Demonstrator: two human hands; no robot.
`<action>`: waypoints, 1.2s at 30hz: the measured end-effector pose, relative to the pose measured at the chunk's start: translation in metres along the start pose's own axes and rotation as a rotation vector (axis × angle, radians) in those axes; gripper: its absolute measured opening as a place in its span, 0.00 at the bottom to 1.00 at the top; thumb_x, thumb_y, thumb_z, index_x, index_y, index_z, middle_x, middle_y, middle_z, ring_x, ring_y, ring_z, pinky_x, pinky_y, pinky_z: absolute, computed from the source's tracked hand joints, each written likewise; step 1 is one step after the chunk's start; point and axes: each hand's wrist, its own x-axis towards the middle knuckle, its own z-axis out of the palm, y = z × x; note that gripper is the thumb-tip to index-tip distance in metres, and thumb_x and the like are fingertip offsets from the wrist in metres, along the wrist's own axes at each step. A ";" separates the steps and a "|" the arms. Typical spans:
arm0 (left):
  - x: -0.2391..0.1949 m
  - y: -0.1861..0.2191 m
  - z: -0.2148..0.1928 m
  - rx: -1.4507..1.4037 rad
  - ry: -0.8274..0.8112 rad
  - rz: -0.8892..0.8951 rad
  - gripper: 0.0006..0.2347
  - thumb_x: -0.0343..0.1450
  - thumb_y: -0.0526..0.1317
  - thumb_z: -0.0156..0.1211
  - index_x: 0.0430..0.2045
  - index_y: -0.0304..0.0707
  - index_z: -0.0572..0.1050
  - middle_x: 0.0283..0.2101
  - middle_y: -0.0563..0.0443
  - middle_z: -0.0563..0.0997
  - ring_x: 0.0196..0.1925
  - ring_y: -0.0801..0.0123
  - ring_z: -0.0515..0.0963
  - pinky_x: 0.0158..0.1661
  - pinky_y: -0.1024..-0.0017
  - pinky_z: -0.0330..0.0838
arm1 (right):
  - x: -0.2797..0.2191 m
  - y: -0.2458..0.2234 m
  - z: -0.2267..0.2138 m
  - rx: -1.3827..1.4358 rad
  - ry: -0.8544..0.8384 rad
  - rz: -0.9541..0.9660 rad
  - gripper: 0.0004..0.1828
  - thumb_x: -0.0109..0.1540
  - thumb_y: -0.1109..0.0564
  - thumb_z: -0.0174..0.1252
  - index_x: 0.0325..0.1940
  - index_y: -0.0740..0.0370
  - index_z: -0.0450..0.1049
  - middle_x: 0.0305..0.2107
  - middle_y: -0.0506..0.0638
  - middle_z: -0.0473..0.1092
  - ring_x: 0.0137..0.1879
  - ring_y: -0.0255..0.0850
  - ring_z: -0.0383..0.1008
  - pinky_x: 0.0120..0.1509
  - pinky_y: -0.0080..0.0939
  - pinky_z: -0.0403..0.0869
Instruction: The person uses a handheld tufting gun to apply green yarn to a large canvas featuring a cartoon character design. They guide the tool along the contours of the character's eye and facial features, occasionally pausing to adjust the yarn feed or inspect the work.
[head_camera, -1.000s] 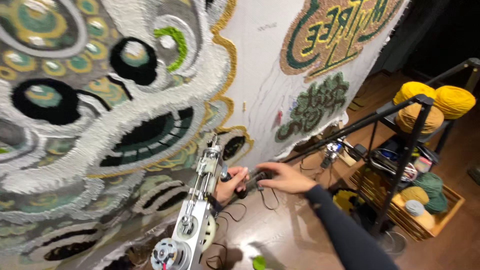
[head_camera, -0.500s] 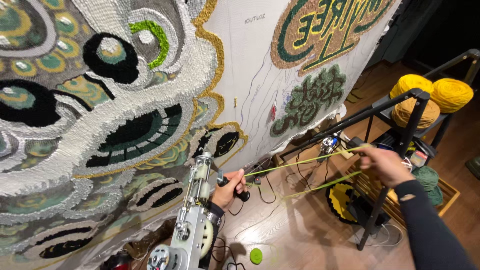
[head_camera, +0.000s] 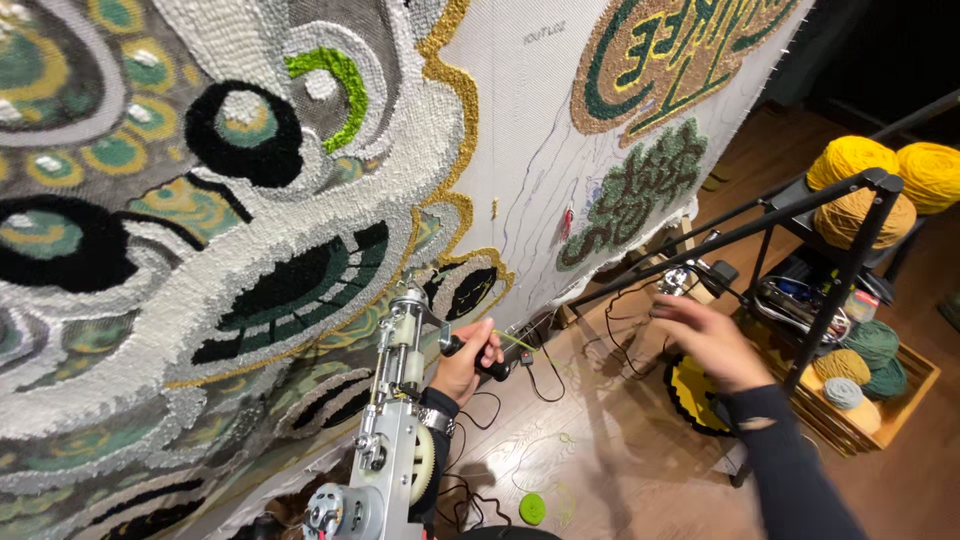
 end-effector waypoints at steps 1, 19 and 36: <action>0.004 -0.001 0.003 -0.010 -0.021 -0.013 0.14 0.77 0.44 0.56 0.23 0.34 0.75 0.20 0.57 0.70 0.24 0.75 0.71 0.30 0.76 0.67 | -0.003 -0.030 0.032 -0.055 -0.031 -0.081 0.24 0.62 0.54 0.63 0.62 0.60 0.76 0.51 0.48 0.79 0.55 0.34 0.78 0.60 0.36 0.75; 0.050 -0.020 0.021 -0.073 -0.258 -0.126 0.13 0.78 0.43 0.54 0.27 0.34 0.76 0.21 0.58 0.72 0.23 0.78 0.69 0.34 0.77 0.69 | -0.007 -0.118 0.143 0.174 -0.268 -0.128 0.08 0.65 0.57 0.63 0.41 0.66 0.80 0.34 0.48 0.80 0.41 0.31 0.76 0.49 0.32 0.75; 0.046 -0.039 0.073 -0.024 -0.110 -0.091 0.11 0.76 0.42 0.58 0.26 0.34 0.77 0.24 0.58 0.74 0.25 0.79 0.71 0.31 0.78 0.67 | -0.005 -0.088 0.092 0.459 -0.353 -0.011 0.13 0.64 0.58 0.62 0.49 0.68 0.80 0.36 0.47 0.78 0.40 0.29 0.76 0.47 0.33 0.75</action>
